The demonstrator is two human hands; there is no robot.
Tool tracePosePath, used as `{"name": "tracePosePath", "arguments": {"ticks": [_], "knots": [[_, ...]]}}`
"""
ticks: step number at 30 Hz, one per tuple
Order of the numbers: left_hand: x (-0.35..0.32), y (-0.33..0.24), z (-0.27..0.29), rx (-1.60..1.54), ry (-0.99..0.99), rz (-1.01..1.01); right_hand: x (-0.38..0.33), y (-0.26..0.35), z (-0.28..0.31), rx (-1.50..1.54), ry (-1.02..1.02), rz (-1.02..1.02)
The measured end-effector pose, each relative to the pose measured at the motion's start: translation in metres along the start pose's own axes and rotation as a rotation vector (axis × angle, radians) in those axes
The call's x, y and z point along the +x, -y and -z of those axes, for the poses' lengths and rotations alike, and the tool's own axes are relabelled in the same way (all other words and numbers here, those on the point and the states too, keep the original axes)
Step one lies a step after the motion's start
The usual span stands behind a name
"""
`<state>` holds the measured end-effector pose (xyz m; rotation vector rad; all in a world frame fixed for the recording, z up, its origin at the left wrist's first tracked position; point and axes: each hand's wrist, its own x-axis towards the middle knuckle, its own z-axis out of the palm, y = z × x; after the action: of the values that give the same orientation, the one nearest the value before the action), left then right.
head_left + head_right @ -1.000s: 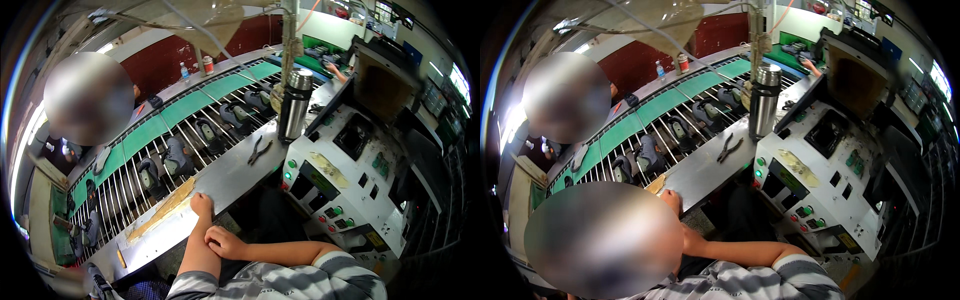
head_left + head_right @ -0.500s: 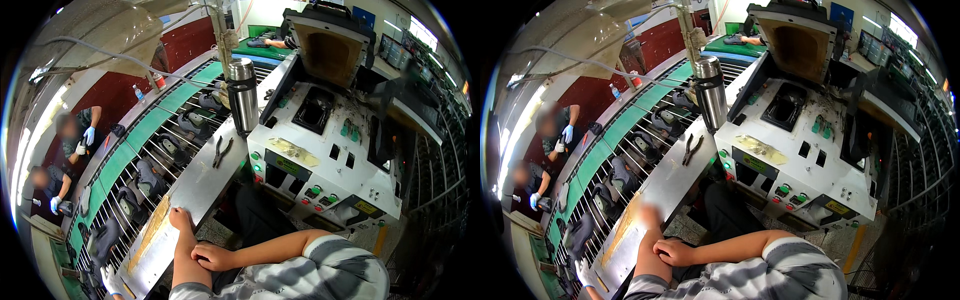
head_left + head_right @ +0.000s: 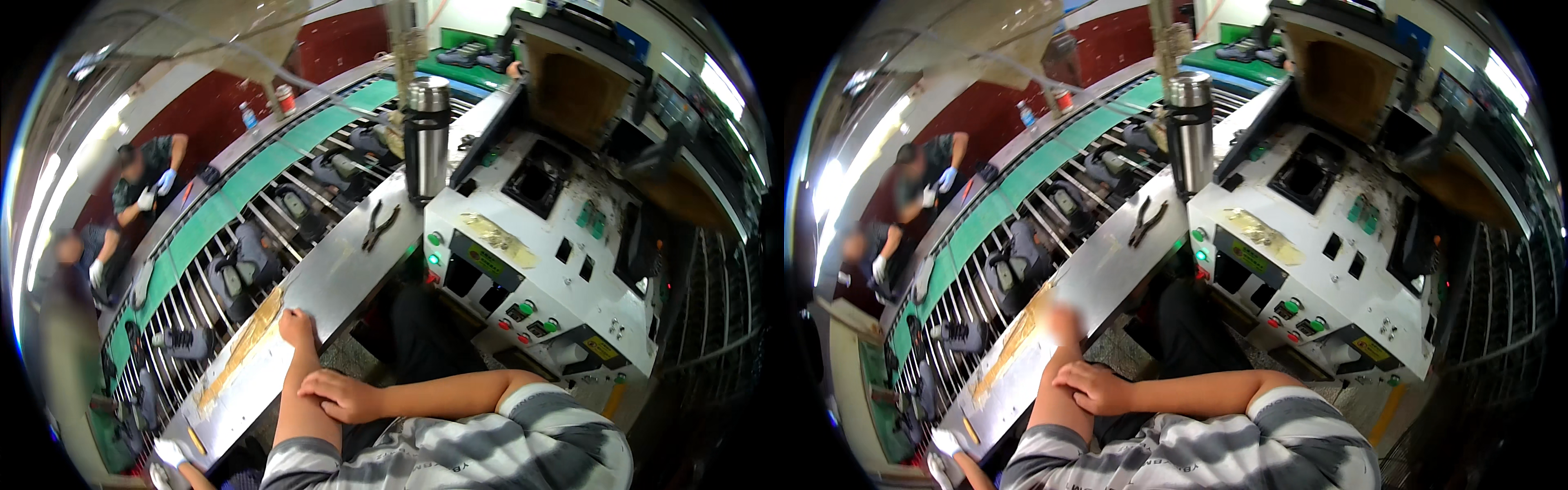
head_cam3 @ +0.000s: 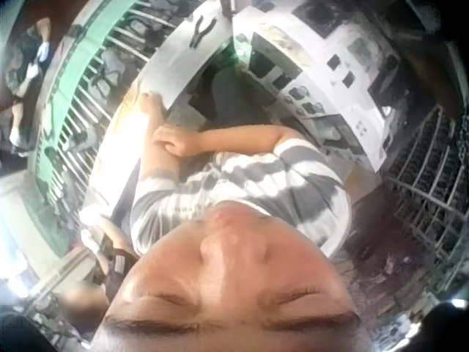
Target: The person picks up a shoe from a conveyor belt, places it into a press machine to attach the sole, presses buttons to operate the machine, and then removes the shoe and places it back onto the conveyor belt.
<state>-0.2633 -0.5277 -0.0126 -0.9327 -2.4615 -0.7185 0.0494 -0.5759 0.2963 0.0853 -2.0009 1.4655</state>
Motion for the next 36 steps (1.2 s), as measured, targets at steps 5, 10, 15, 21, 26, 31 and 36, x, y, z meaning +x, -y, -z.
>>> {"name": "tracePosePath", "arguments": {"ticks": [5,10,15,21,26,31,36], "knots": [[0.002,-0.029,0.023,-0.003,0.026,0.107,-0.009,-0.005,-0.005,0.041,0.101,-0.177],[0.015,-0.082,0.075,-0.176,-0.022,0.289,-0.003,-0.007,-0.003,-0.01,0.132,-0.13],[0.014,-0.075,0.096,-0.187,-0.062,0.33,0.008,0.002,-0.011,-0.031,0.223,-0.132],[0.015,-0.068,0.094,-0.243,-0.076,0.297,0.014,-0.002,-0.019,-0.085,0.197,0.016],[0.016,-0.065,0.09,-0.26,-0.101,0.307,0.019,0.009,-0.026,-0.077,0.296,-0.192],[0.014,-0.064,0.094,-0.285,-0.113,0.309,0.016,0.005,-0.031,-0.082,0.29,-0.21],[0.013,-0.063,0.096,-0.301,-0.113,0.332,0.028,0.005,-0.044,-0.107,0.206,0.03]]}}
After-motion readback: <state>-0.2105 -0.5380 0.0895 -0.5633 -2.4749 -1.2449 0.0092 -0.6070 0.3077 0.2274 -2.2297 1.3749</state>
